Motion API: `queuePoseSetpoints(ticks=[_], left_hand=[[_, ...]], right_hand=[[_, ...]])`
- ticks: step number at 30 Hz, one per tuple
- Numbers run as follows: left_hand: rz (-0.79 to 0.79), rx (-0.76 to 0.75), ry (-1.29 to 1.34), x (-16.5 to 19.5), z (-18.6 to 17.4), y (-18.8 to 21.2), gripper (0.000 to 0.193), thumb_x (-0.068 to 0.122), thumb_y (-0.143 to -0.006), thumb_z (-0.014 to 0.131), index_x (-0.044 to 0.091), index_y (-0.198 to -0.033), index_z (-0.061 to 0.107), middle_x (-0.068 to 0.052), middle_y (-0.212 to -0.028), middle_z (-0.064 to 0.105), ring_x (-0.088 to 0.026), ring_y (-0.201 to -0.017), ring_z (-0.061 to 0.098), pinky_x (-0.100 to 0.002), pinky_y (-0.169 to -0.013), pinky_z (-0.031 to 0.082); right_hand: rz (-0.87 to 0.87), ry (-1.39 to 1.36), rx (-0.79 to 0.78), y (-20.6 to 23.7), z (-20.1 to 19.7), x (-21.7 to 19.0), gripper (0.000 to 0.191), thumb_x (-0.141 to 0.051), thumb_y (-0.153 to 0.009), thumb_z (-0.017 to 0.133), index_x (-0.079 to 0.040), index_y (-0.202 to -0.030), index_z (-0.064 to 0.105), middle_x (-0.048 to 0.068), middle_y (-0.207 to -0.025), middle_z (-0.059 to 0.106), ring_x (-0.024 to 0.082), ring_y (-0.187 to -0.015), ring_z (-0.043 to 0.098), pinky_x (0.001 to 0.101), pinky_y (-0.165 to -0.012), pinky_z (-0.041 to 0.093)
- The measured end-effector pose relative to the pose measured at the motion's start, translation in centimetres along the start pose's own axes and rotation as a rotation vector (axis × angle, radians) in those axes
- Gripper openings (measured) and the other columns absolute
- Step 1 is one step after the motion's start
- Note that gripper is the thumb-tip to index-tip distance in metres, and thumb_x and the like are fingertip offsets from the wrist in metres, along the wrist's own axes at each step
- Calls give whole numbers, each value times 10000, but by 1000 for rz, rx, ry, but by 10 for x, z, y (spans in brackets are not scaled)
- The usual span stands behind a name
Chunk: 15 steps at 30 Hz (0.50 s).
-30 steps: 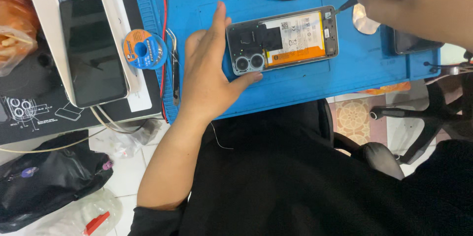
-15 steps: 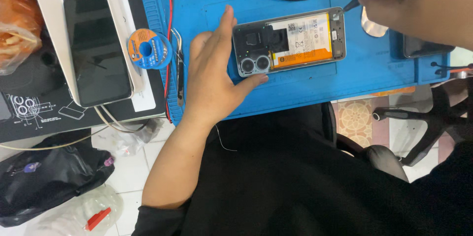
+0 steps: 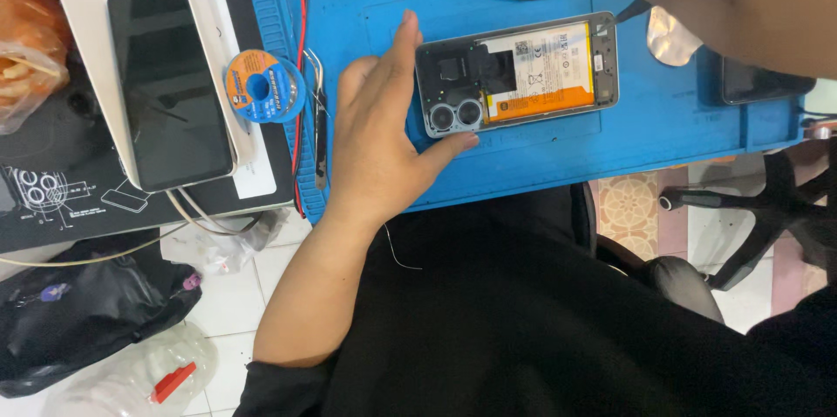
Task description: The person aligns and seats a smartphone screen assembly onto the phone chassis, then uses a screwdriver to fasten screws around the camera module area. The person handles the phone and screwdriver throughout the clip.
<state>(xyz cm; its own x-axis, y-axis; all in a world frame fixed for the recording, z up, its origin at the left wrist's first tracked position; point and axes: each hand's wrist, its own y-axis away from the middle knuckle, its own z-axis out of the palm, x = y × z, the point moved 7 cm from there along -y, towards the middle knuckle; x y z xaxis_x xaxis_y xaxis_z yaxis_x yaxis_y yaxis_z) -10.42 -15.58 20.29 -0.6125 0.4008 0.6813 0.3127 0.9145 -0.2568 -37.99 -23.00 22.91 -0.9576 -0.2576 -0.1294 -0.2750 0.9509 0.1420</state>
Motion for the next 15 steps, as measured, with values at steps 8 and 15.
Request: queuePoseSetpoints(ticks=[8, 15], left_hand=[[-10, -13, -10, 0, 1, 0, 1192, 318, -715, 989, 27, -1605, 250, -142, -1504, 566, -330, -1328, 494, -427, -1136, 421], [-2, 10, 3, 2, -3, -3, 1189, 298, -683, 983, 9, -1588, 268, -164, -1474, 582, -336, -1307, 514, -428, -1115, 421]], right_hand=[[82, 73, -59, 2, 4, 4, 323, -268, -1063, 621, -15, -1258, 666, 196, -797, 720, 310, -554, 704, 374, -479, 577], [122, 266, -121, 5, -7, -4, 296, -303, -1085, 576, -102, -1290, 650, 130, -728, 739, 248, -491, 692, 318, -437, 549]])
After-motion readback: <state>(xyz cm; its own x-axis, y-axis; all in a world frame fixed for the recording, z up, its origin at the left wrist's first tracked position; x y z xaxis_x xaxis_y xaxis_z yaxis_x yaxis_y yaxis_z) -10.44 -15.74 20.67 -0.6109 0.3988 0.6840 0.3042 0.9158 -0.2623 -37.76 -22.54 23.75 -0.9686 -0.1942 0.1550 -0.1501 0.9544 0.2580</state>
